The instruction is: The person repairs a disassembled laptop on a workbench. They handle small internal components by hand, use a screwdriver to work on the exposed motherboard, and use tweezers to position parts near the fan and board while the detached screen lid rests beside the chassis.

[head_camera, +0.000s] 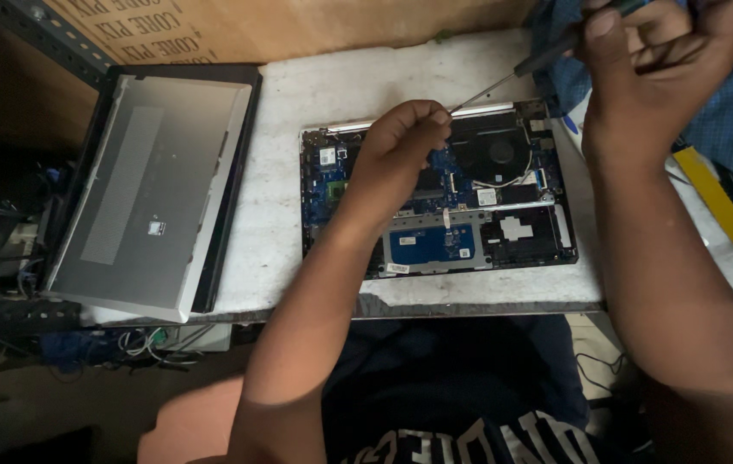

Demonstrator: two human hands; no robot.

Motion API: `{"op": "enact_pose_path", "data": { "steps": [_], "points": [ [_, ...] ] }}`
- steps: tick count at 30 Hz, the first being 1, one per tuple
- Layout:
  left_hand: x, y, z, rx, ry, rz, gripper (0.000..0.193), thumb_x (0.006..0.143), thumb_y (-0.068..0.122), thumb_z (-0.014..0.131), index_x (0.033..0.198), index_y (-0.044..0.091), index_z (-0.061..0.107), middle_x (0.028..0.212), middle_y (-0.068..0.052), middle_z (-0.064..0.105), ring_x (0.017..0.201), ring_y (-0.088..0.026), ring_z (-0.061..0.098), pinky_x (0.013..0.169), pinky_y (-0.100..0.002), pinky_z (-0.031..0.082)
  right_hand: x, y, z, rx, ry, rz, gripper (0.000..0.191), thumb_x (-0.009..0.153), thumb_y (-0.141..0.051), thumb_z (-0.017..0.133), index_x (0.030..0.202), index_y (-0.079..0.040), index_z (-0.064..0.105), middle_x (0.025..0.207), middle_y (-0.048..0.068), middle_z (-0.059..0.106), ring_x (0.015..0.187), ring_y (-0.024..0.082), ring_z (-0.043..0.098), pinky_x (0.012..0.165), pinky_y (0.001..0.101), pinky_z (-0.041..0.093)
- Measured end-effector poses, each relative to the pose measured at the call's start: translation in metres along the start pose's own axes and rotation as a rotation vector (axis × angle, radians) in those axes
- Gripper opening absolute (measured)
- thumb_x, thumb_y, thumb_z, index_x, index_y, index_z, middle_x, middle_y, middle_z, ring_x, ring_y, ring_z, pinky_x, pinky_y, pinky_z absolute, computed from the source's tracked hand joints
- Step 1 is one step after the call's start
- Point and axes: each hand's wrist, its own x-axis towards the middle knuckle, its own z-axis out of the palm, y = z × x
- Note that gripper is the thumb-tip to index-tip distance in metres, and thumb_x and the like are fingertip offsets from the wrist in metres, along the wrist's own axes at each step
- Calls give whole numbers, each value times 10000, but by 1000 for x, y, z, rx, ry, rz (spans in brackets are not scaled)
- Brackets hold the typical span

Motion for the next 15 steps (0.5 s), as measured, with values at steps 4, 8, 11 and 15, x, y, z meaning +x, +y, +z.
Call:
{"op": "enact_pose_path", "data": {
  "steps": [4,8,11,15],
  "points": [
    [-1,1,0,5,1,-7,258,1017,222,597,1171,40,696,997,0,695,946,-90,622,793,-269,483,3,-2,1,9,24,33,514,1205,-38,727,1550,-80,349,1093,180,698,850,212,669,708,306,557],
    [1,1,1,2,12,-39,253,1008,228,594,1161,51,691,994,7,704,937,-86,626,790,-264,482,2,0,0,4,14,3,538,1197,-32,720,1566,-92,334,1094,176,696,855,210,670,709,305,556],
    [1,1,0,-24,11,-49,246,1010,226,597,1157,52,690,988,6,699,935,-86,623,795,-263,478,-1,2,0,4,-4,-33,556,1203,-20,713,1584,-100,316,1119,174,698,887,207,672,759,305,567],
    [1,0,-1,-50,-1,-53,240,1010,231,595,1145,56,689,997,9,704,932,-84,625,787,-264,474,-1,1,1,35,27,38,545,1215,-27,744,1570,-90,336,1129,182,703,889,216,676,749,311,569]
  ]
}}
